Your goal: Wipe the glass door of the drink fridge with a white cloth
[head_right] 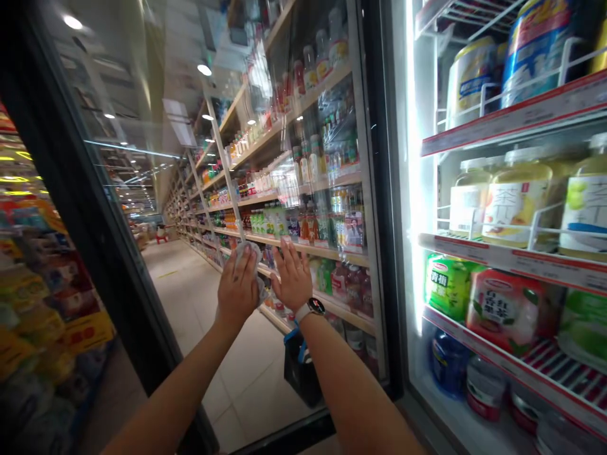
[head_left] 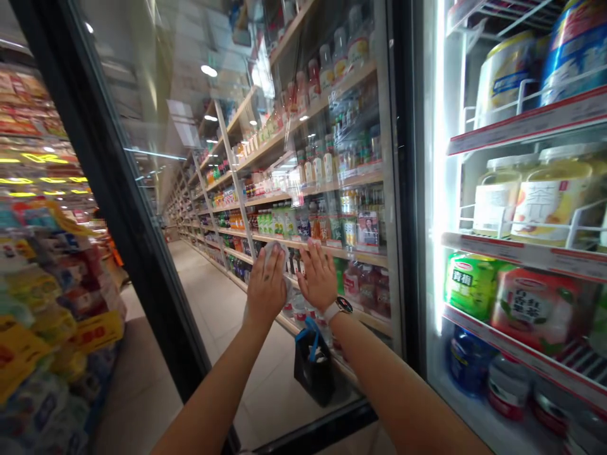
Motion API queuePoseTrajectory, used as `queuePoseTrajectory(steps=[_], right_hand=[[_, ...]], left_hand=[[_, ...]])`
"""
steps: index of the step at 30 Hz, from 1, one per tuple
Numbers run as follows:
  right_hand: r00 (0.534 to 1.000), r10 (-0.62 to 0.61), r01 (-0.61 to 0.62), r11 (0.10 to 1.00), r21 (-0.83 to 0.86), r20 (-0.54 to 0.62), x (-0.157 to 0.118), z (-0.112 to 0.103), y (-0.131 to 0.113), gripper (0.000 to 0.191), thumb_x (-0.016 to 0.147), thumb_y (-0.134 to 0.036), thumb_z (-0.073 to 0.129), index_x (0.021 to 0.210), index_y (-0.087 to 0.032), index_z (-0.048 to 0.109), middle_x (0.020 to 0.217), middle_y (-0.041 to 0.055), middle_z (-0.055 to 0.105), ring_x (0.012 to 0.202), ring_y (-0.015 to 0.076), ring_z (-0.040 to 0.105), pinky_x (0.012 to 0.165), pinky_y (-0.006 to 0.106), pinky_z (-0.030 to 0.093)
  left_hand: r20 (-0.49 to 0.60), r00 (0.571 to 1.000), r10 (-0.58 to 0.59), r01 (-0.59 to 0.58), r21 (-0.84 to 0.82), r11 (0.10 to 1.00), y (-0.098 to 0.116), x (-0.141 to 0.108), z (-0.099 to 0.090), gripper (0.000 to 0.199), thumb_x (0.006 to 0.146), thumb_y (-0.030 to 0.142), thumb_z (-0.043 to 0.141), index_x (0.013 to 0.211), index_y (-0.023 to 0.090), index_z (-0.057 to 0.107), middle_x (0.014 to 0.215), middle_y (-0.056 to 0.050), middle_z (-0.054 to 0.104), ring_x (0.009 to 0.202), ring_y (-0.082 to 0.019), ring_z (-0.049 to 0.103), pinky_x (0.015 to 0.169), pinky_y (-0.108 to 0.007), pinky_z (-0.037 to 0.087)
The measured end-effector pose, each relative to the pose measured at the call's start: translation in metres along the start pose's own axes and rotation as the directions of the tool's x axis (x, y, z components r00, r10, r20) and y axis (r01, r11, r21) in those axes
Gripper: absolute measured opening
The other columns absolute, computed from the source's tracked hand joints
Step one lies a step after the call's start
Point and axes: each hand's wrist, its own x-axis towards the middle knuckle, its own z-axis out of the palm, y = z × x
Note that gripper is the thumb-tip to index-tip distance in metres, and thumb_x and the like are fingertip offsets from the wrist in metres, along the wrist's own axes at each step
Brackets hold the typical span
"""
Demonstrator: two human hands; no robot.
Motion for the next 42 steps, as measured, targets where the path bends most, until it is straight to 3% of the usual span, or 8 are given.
queuePoseTrajectory(steps=[7, 18, 23, 28, 32, 35, 42], right_hand=[[0.998, 0.022, -0.023, 1.000, 0.002, 0.055, 0.000, -0.002, 0.001, 0.060, 0.096, -0.033, 0.040, 0.153, -0.017, 0.030, 0.160, 0.0127, 0.030, 0.150, 0.0245, 0.017, 0.120, 0.049, 0.018], [1.000, -0.024, 0.024, 1.000, -0.010, -0.005, 0.000, 0.000, 0.001, 0.059, 0.096, -0.031, 0.039, 0.152, -0.014, 0.032, 0.158, 0.0138, 0.034, 0.151, 0.0243, 0.017, 0.120, 0.048, 0.019], [0.999, -0.021, 0.020, 1.000, 0.008, 0.034, -0.001, -0.003, 0.003, 0.058, 0.097, -0.033, 0.037, 0.152, -0.014, 0.031, 0.158, 0.0135, 0.034, 0.151, 0.0243, 0.015, 0.120, 0.050, 0.016], [1.000, -0.019, 0.019, 1.000, 0.005, 0.022, -0.003, -0.002, 0.004, 0.059, 0.096, -0.030, 0.039, 0.152, -0.013, 0.031, 0.159, 0.0141, 0.032, 0.151, 0.0248, 0.013, 0.120, 0.051, 0.017], [0.999, -0.035, 0.035, 0.999, 0.004, 0.006, -0.006, 0.000, 0.004, 0.064, 0.090, -0.024, 0.043, 0.152, -0.012, 0.031, 0.159, 0.0142, 0.031, 0.151, 0.0248, 0.013, 0.120, 0.050, 0.019], [0.999, -0.038, 0.038, 0.999, -0.001, -0.008, -0.006, 0.002, 0.006, 0.066, 0.090, -0.023, 0.041, 0.153, -0.012, 0.028, 0.158, 0.0147, 0.032, 0.151, 0.0242, 0.013, 0.120, 0.050, 0.019], [0.998, -0.042, 0.043, 0.998, -0.039, 0.035, -0.005, 0.000, 0.006, 0.061, 0.092, -0.026, 0.039, 0.151, -0.011, 0.033, 0.159, 0.0150, 0.031, 0.152, 0.0247, 0.012, 0.120, 0.051, 0.018]], left_hand=[[0.035, 0.999, 0.016, -0.015, -0.015, 1.000, 0.009, -0.013, -0.001, 0.065, 0.091, 0.012, 0.042, 0.154, 0.014, 0.024, 0.151, -0.013, 0.045, 0.150, -0.024, 0.018, 0.120, -0.044, 0.029], [0.064, 0.998, -0.001, 0.004, -0.049, 0.999, 0.007, -0.021, 0.003, 0.063, 0.092, 0.012, 0.040, 0.154, 0.016, 0.025, 0.151, -0.012, 0.044, 0.149, -0.026, 0.020, 0.120, -0.047, 0.030], [0.086, 0.996, 0.022, -0.017, -0.059, 0.998, 0.010, -0.025, -0.004, 0.063, 0.092, 0.013, 0.039, 0.154, 0.016, 0.025, 0.151, -0.012, 0.045, 0.149, -0.025, 0.020, 0.120, -0.045, 0.030], [0.112, 0.994, 0.020, -0.011, -0.075, 0.997, 0.014, -0.004, -0.008, 0.063, 0.092, 0.012, 0.037, 0.154, 0.016, 0.023, 0.152, -0.010, 0.043, 0.150, -0.024, 0.019, 0.120, -0.045, 0.030], [0.085, 0.995, -0.050, 0.058, -0.093, 0.994, 0.023, 0.023, 0.002, 0.062, 0.094, 0.015, 0.036, 0.154, 0.016, 0.023, 0.155, -0.010, 0.039, 0.150, -0.025, 0.017, 0.121, -0.048, 0.027], [0.023, 0.998, -0.064, 0.066, -0.066, 0.996, 0.030, 0.029, 0.011, 0.061, 0.094, 0.014, 0.035, 0.154, 0.016, 0.024, 0.154, -0.010, 0.041, 0.151, -0.024, 0.016, 0.121, -0.047, 0.026], [0.039, 0.999, -0.014, 0.017, -0.088, 0.996, 0.032, -0.002, 0.016, 0.061, 0.095, 0.017, 0.039, 0.154, 0.016, 0.023, 0.152, -0.011, 0.044, 0.150, -0.023, 0.017, 0.120, -0.043, 0.028]])
